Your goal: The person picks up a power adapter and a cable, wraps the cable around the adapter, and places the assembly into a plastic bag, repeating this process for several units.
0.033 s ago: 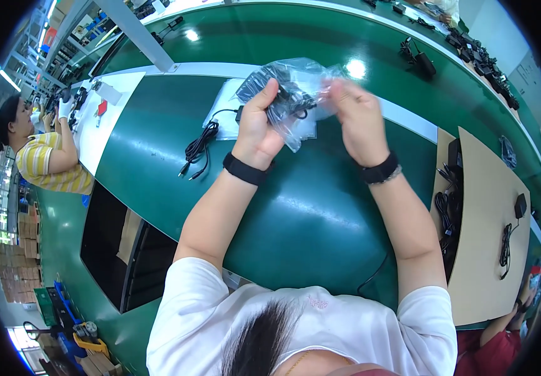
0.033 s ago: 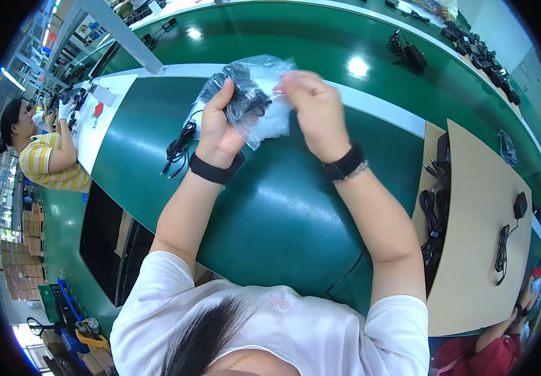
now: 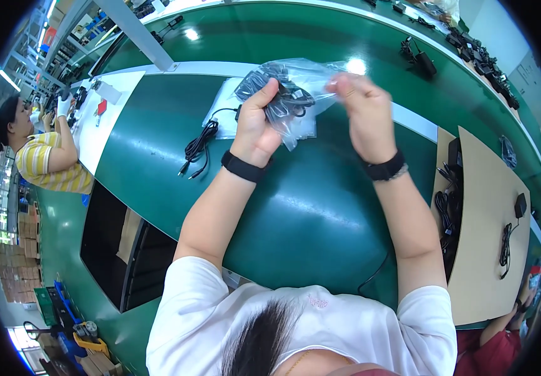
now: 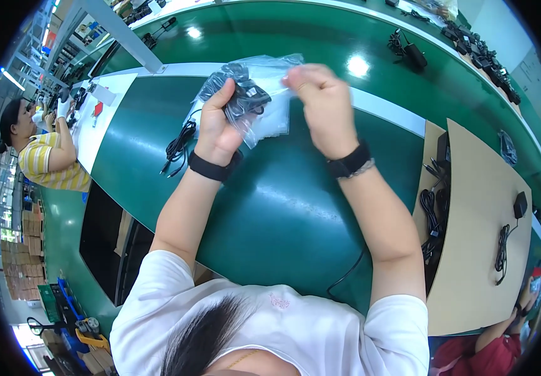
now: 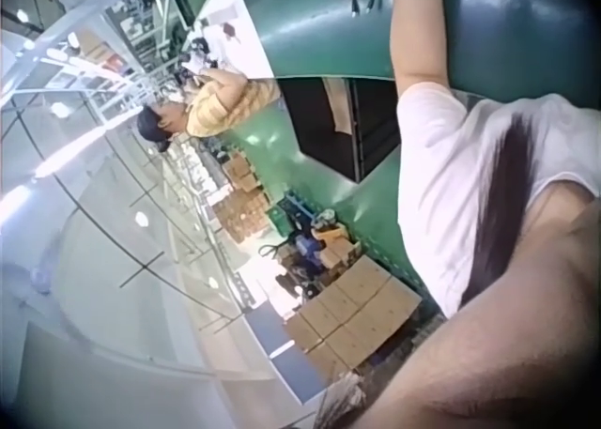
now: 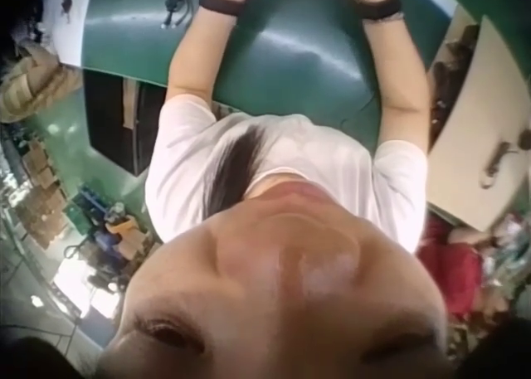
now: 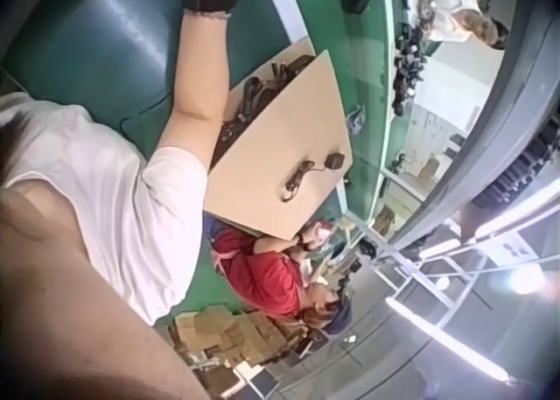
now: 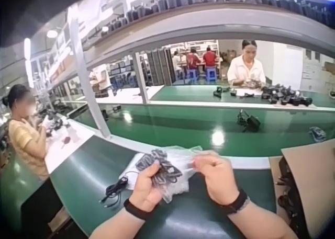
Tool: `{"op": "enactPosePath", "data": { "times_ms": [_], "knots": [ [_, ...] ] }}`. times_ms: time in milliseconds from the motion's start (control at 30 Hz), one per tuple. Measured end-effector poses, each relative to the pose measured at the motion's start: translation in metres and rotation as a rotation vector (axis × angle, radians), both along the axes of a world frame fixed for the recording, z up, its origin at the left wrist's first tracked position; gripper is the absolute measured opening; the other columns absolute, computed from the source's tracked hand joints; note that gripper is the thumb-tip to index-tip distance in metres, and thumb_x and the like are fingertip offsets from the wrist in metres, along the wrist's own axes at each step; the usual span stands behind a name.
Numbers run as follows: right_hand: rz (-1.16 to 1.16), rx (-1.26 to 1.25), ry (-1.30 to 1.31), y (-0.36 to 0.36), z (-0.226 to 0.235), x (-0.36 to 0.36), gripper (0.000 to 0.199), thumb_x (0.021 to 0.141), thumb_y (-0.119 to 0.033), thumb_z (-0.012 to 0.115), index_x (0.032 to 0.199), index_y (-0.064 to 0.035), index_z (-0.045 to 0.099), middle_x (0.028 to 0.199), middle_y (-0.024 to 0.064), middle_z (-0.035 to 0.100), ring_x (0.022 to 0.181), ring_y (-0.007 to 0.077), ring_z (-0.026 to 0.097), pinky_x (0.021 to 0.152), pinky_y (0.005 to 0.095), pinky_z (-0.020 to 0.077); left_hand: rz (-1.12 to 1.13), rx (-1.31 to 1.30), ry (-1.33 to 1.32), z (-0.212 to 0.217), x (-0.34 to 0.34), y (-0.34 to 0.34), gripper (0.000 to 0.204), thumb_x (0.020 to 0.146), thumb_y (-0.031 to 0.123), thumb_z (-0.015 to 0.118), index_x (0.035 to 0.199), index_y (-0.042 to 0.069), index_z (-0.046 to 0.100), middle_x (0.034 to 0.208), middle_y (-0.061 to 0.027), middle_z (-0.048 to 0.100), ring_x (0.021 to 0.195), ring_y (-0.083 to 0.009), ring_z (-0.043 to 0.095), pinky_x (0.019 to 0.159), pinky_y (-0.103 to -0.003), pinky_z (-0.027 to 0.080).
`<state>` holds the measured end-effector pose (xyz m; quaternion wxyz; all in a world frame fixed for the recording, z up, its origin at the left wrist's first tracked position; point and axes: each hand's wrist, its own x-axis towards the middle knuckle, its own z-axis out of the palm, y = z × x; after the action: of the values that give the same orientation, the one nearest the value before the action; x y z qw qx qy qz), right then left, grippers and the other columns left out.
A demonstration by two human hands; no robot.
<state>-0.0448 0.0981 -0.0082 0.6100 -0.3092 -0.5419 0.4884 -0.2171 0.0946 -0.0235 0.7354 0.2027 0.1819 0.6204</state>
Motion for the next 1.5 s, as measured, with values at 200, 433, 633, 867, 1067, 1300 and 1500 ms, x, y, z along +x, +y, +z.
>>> {"op": "enactPosePath", "data": {
  "times_ms": [200,433,633,867,1067,1300,1500],
  "knots": [
    [-0.019,0.156,0.096,0.001,0.032,0.027,0.017,0.084,-0.011,0.059,0.085,0.0051,0.062,0.091,0.0073,0.057,0.085,0.0158,0.054,0.081,0.0266,0.042,-0.056,0.05,-0.043,0.011,0.011,-0.005,0.016,0.081,0.008,0.061,0.096,0.002,0.059,0.091,-0.009,0.063,0.084,-0.0219,0.06,0.082,-0.037,0.047],
    [0.032,0.069,0.265,0.004,0.032,0.032,0.041,0.081,-0.021,0.065,0.114,-0.0011,0.054,0.101,0.0057,0.056,0.093,0.0143,0.051,0.083,0.0308,0.0399,0.059,0.159,0.01,0.008,0.015,-0.007,0.022,0.082,0.008,0.06,0.102,0.002,0.056,0.099,-0.0098,0.06,0.092,-0.0225,0.058,0.087,-0.038,0.045],
    [0.579,-0.353,0.359,-0.017,0.007,-0.009,0.049,0.089,-0.038,0.051,0.126,-0.0075,0.041,0.119,0.0053,0.051,0.107,0.0168,0.049,0.087,0.0371,0.042,0.175,0.297,0.188,0.009,0.024,-0.016,0.024,0.079,0.002,0.062,0.102,0.005,0.056,0.098,-0.0037,0.059,0.091,-0.0155,0.056,0.084,-0.03,0.044],
    [0.057,-0.148,0.135,-0.018,0.0,-0.014,0.027,0.091,-0.023,0.05,0.098,0.0003,0.061,0.087,0.0052,0.062,0.077,0.01,0.057,0.068,0.0218,0.0442,0.154,0.294,0.283,-0.004,0.039,-0.021,0.035,0.075,0.003,0.068,0.107,0.007,0.056,0.099,-0.0013,0.059,0.095,-0.0133,0.054,0.088,-0.028,0.04],
    [-0.438,0.362,-0.426,-0.001,0.006,0.013,0.018,0.087,-0.017,0.054,0.085,-0.0017,0.064,0.072,0.0067,0.064,0.063,0.016,0.06,0.057,0.0266,0.0465,0.144,0.301,0.565,0.009,0.028,-0.016,0.089,0.068,0.011,0.075,0.135,0.004,0.018,0.13,-0.0165,0.028,0.111,-0.0209,0.043,0.09,-0.032,0.041],
    [-0.405,0.618,-0.576,-0.013,-0.003,-0.005,0.009,0.082,-0.006,0.056,0.085,-0.0015,0.062,0.076,0.0109,0.064,0.066,0.0235,0.062,0.06,0.0296,0.0477,0.271,0.167,0.699,0.014,0.037,-0.031,0.016,0.082,0.014,0.063,0.089,0.0,0.061,0.074,0.0013,0.056,0.068,-0.0057,0.048,0.062,-0.02,0.039],
    [0.197,-0.428,0.2,-0.006,0.008,-0.002,0.027,0.088,-0.026,0.054,0.085,-0.0002,0.061,0.087,0.0064,0.063,0.081,0.0142,0.058,0.073,0.026,0.0447,0.48,0.321,0.848,0.007,0.033,-0.027,0.03,0.087,0.023,0.057,0.067,0.0,0.057,0.065,-0.0001,0.053,0.061,-0.0053,0.044,0.055,-0.021,0.035]
  ]
}}
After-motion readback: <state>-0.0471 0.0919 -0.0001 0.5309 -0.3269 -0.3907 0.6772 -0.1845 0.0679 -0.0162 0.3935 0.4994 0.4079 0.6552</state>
